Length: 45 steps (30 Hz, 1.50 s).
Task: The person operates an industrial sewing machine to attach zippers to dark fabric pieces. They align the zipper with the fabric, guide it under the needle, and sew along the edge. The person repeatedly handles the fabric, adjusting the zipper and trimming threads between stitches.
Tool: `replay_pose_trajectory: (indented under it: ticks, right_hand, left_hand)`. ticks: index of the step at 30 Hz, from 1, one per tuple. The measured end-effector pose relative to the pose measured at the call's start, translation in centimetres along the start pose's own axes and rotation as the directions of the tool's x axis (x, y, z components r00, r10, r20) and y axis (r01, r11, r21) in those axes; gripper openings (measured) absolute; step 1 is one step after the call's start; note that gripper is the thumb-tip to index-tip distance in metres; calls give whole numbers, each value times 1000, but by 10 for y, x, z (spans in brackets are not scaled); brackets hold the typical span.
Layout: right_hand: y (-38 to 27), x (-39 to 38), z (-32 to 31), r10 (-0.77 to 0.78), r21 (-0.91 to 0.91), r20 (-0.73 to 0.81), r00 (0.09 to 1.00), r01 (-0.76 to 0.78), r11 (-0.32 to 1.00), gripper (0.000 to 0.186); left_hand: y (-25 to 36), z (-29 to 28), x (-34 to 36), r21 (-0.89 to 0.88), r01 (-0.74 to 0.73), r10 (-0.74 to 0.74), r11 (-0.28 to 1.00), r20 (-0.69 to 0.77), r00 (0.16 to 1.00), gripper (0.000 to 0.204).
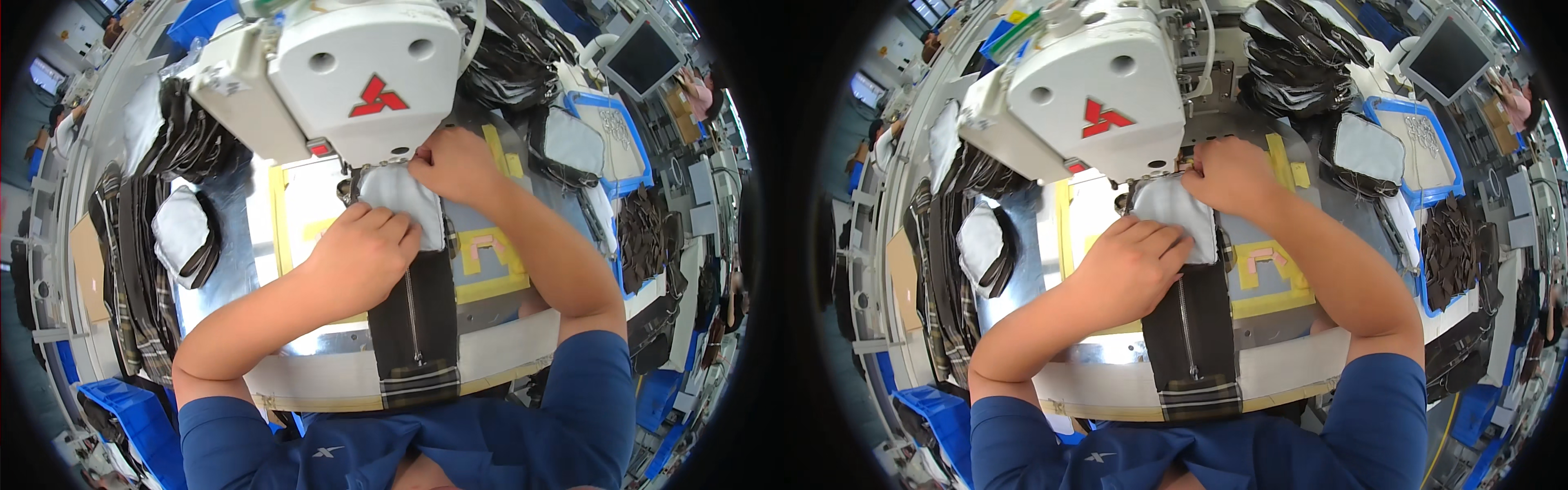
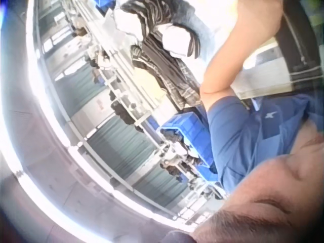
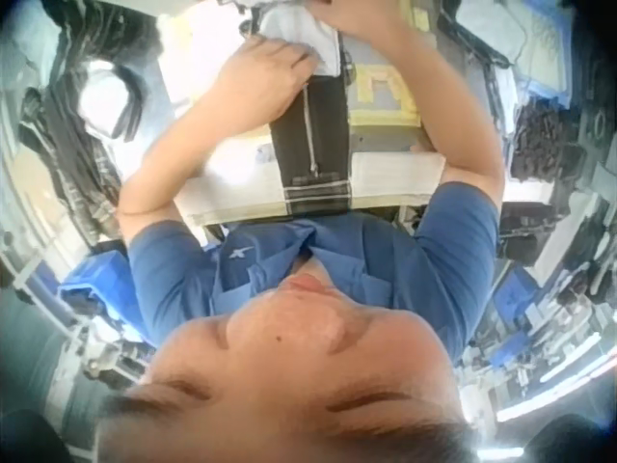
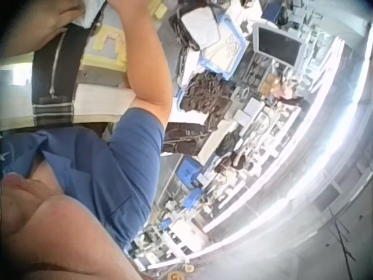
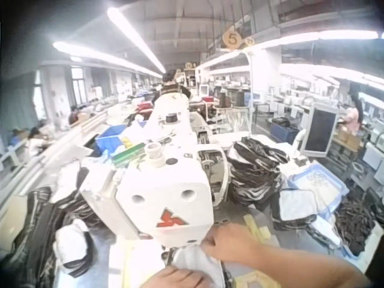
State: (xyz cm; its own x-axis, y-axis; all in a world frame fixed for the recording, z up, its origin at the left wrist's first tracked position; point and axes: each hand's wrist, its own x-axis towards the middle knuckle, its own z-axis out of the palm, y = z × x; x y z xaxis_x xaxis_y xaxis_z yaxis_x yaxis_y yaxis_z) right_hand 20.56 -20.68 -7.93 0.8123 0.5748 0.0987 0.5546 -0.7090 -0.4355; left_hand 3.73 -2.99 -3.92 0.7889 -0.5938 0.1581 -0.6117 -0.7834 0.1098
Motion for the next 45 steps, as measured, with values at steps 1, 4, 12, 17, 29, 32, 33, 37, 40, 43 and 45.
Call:
replay_pose_trajectory:
  ticks: [1,4,12,17,29,32,33,37,40,43,45]
  right_hand:
    - [1,1,4,-16,11,-7,1000,16,1000,25]
    - [16,-6,2,-58,-20,-41,998,57,998,27]
    - [38,-66,-17,315,804,63,947,-235,546,57]
    - [-18,-161,-54,-77,502,327,942,-104,859,54]
    - [-86,-169,-109,-509,540,504,697,205,816,36]
    - [-81,-160,-125,-695,819,291,658,204,536,41]
    - [-74,-157,-122,-723,946,127,679,136,295,45]
    - [-61,-180,-88,-352,956,-69,933,-40,-292,70]
    - [-75,-187,-101,-365,998,-10,931,29,48,67]
    - [-79,-181,-98,-552,856,-27,834,304,418,53]
    - [-78,-178,-94,-595,819,-37,803,366,443,52]
  left_hand:
    - [3,3,-1,-8,10,-10,1000,3,1000,38]
    - [12,11,1,-17,-16,15,1000,-75,997,30]
    - [13,-3,13,-171,117,-190,978,-522,831,18]
    - [-12,-98,-68,-448,550,-663,705,-692,285,26]
    - [34,-86,-52,-613,44,-28,789,35,999,61]
    - [52,-98,-14,-741,127,279,659,399,873,48]
    - [54,-102,-8,-751,81,303,655,360,883,43]
    - [57,-144,6,-801,-104,263,589,69,962,22]
    - [58,-180,-1,-832,-126,-33,540,-171,985,40]
    - [54,-188,3,-912,-202,-263,357,-306,915,56]
    - [48,-188,7,-924,-294,-370,243,-368,853,56]
